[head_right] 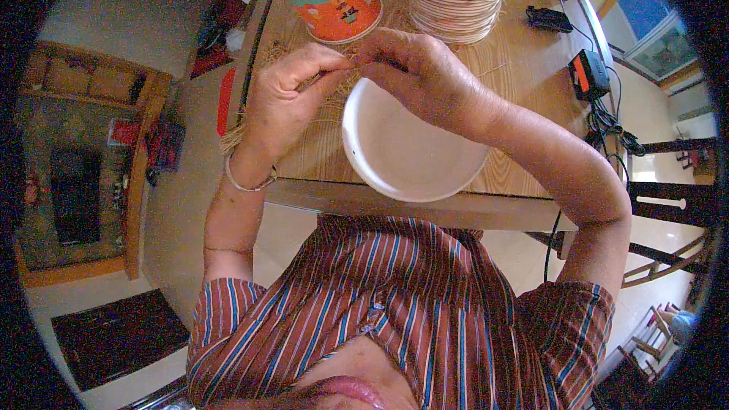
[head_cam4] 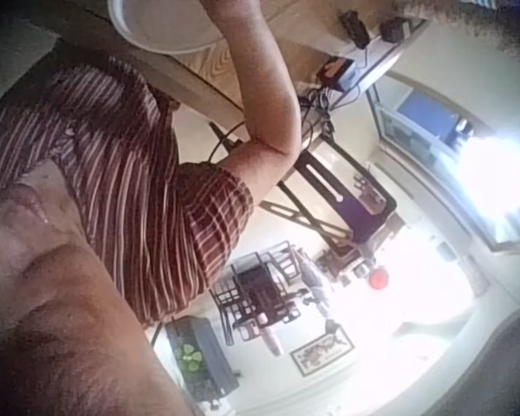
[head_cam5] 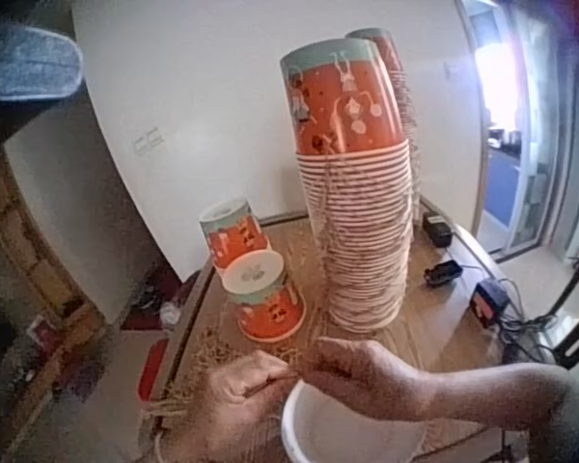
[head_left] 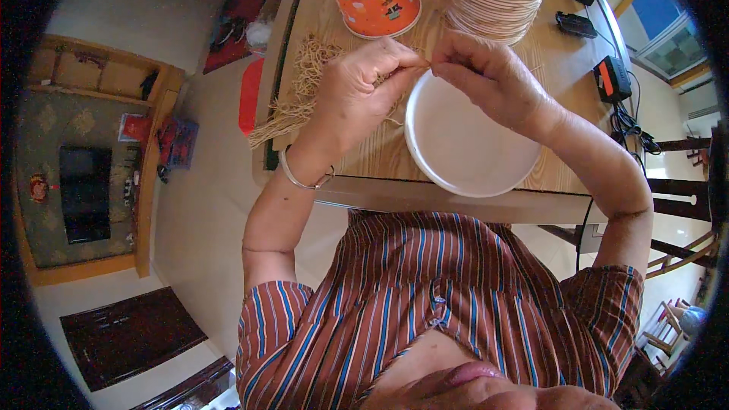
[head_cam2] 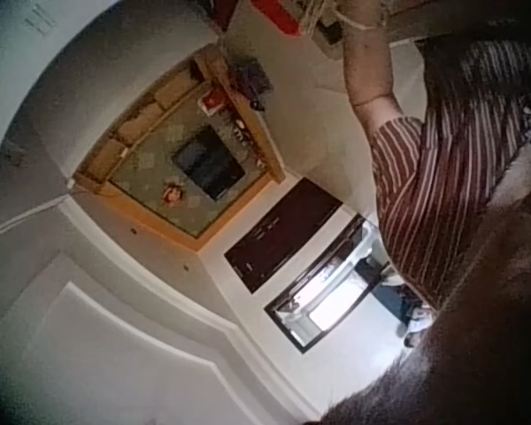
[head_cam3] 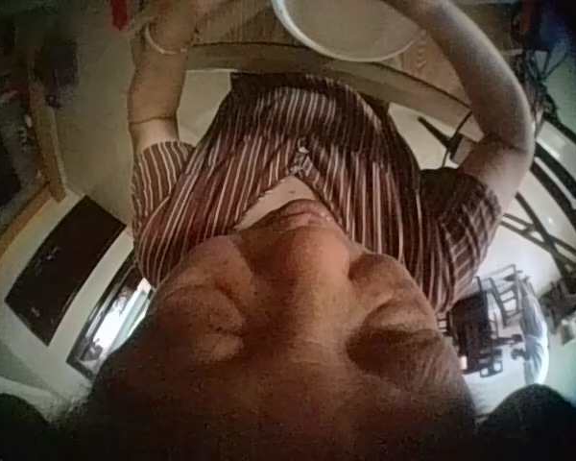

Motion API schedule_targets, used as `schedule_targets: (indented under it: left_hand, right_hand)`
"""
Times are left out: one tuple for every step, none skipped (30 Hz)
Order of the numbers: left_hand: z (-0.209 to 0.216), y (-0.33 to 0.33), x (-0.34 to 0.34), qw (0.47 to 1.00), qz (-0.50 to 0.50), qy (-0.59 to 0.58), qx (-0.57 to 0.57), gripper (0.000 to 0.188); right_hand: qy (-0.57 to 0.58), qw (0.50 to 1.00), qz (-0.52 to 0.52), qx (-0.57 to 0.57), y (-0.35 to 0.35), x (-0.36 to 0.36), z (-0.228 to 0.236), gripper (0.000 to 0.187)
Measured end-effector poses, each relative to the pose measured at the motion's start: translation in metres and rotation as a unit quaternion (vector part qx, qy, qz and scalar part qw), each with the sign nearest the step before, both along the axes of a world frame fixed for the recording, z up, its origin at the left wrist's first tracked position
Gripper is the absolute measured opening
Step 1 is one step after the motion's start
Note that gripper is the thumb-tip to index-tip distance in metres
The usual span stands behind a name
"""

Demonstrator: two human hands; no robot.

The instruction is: Manually placing thin straw fibers into paper cups for packaging or assembly.

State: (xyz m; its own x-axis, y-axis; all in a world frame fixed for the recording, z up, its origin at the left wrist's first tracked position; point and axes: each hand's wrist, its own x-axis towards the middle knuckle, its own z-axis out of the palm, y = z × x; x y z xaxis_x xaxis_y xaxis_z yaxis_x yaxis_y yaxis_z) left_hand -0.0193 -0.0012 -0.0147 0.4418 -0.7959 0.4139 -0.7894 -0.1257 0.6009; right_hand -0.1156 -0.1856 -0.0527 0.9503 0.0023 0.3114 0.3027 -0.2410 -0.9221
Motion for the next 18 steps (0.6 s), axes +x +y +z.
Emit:
schedule_targets:
  left_hand:
    - [0.000,0.001,-0.001,1.000,0.000,-0.007,-0.005,0.014]
    - [0.000,0.001,-0.001,1.000,-0.001,-0.014,-0.009,0.015]
    - [0.000,0.001,-0.001,1.000,-0.001,-0.013,-0.009,0.015]
    - [-0.001,0.002,-0.002,1.000,-0.003,-0.021,-0.009,0.015]
    - [-0.001,0.002,-0.002,0.999,-0.006,-0.030,-0.010,0.015]
    - [0.000,0.002,-0.002,1.000,-0.006,-0.029,-0.009,0.015]
    - [0.000,0.002,-0.002,0.999,-0.007,-0.035,-0.011,0.015]
    - [0.000,0.002,-0.002,0.999,-0.009,-0.041,-0.014,0.015]
    - [-0.001,0.001,-0.003,0.999,-0.009,-0.041,-0.013,0.015]
    - [-0.001,0.001,-0.003,0.999,-0.004,-0.051,-0.016,0.014]
    - [-0.002,0.001,-0.004,0.998,0.002,-0.061,-0.019,0.014]
    - [-0.002,0.001,-0.005,0.998,0.002,-0.060,-0.019,0.014]
    - [-0.002,0.001,-0.007,0.997,0.008,-0.075,-0.022,0.014]
    - [-0.003,0.000,-0.007,0.996,0.014,-0.090,-0.026,0.014]
    - [-0.003,0.000,-0.008,0.996,0.014,-0.090,-0.025,0.014]
    - [-0.004,0.000,-0.009,0.996,0.019,-0.084,-0.028,0.014]
    - [-0.004,0.000,-0.009,0.996,0.024,-0.078,-0.031,0.015]
    - [-0.004,0.000,-0.010,0.996,0.024,-0.078,-0.030,0.015]
  right_hand:
    - [0.000,1.000,0.002,0.000,0.001,-0.001,0.001,0.013]
    - [0.029,1.000,0.004,0.005,0.003,-0.003,0.004,0.011]
    - [0.058,0.998,0.004,0.009,0.004,-0.005,0.006,0.012]
    - [0.058,0.998,0.004,0.009,0.004,-0.006,0.007,0.012]
    - [0.063,0.998,0.004,0.008,0.005,-0.007,0.007,0.014]
    - [0.067,0.998,0.004,0.007,0.005,-0.007,0.007,0.016]
    - [0.068,0.998,0.004,0.008,0.005,-0.008,0.006,0.016]
    - [0.077,0.997,0.002,0.009,0.005,-0.008,0.005,0.019]
    - [0.086,0.996,-0.001,0.010,0.005,-0.008,0.005,0.021]
    - [0.086,0.996,-0.001,0.011,0.005,-0.009,0.006,0.021]
    - [0.102,0.995,0.005,0.007,0.004,-0.010,0.008,0.022]
    - [0.117,0.993,0.011,0.003,0.004,-0.010,0.010,0.024]
    - [0.118,0.993,0.011,0.003,0.004,-0.011,0.011,0.024]
    - [0.153,0.988,0.013,0.018,0.004,-0.011,0.012,0.026]
    - [0.187,0.982,0.015,0.033,0.004,-0.012,0.013,0.027]
    - [0.187,0.982,0.016,0.033,0.004,-0.012,0.014,0.027]
    - [0.196,0.980,0.021,0.036,0.003,-0.011,0.015,0.024]
    - [0.205,0.978,0.025,0.040,0.003,-0.011,0.015,0.022]
